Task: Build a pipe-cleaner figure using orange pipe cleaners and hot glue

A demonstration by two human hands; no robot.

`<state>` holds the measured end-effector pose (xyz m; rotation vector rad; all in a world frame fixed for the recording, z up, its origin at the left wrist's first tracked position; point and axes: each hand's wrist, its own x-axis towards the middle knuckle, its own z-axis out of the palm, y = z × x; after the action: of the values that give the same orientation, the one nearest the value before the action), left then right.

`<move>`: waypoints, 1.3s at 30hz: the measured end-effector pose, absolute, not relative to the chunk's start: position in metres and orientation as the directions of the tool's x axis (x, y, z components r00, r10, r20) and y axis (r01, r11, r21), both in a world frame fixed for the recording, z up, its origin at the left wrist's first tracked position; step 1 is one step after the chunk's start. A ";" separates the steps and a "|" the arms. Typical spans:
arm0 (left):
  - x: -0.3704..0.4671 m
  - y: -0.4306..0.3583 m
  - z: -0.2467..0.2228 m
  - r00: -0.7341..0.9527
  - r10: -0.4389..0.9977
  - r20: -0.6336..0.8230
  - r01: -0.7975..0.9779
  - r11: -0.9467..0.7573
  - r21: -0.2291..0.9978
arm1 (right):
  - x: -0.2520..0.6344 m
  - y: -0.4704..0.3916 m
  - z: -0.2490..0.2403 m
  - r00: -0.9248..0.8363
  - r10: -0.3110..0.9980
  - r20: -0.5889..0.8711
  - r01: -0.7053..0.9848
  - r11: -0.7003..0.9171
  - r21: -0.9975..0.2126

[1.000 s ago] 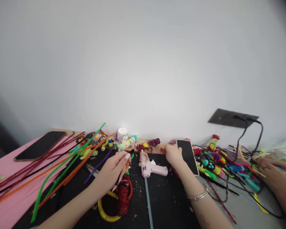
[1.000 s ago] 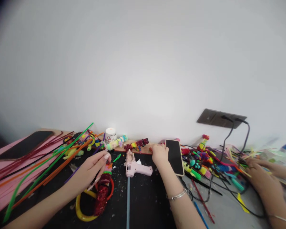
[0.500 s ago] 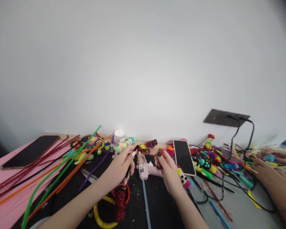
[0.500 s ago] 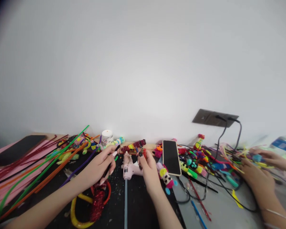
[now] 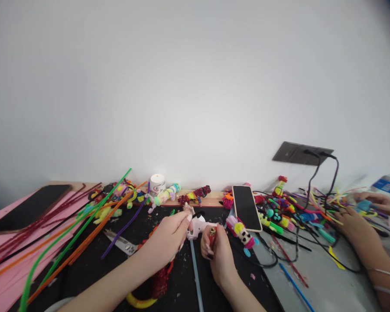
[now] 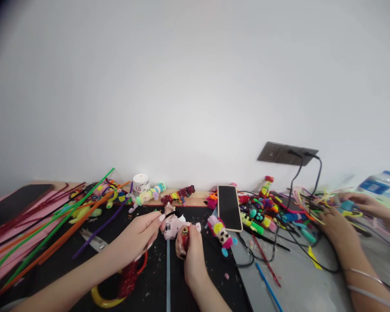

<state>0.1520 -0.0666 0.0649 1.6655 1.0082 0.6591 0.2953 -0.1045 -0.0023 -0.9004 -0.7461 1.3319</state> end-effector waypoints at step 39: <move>0.153 -0.076 0.056 0.663 0.659 -0.355 0.287 0.215 0.934 | 0.296 -0.102 0.000 0.109 0.986 -0.130 -0.523 -0.054 -0.851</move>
<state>0.1535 -0.0760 0.0563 1.3740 0.8693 0.3088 0.2960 -0.1023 -0.0002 -0.9276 -0.6567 1.3839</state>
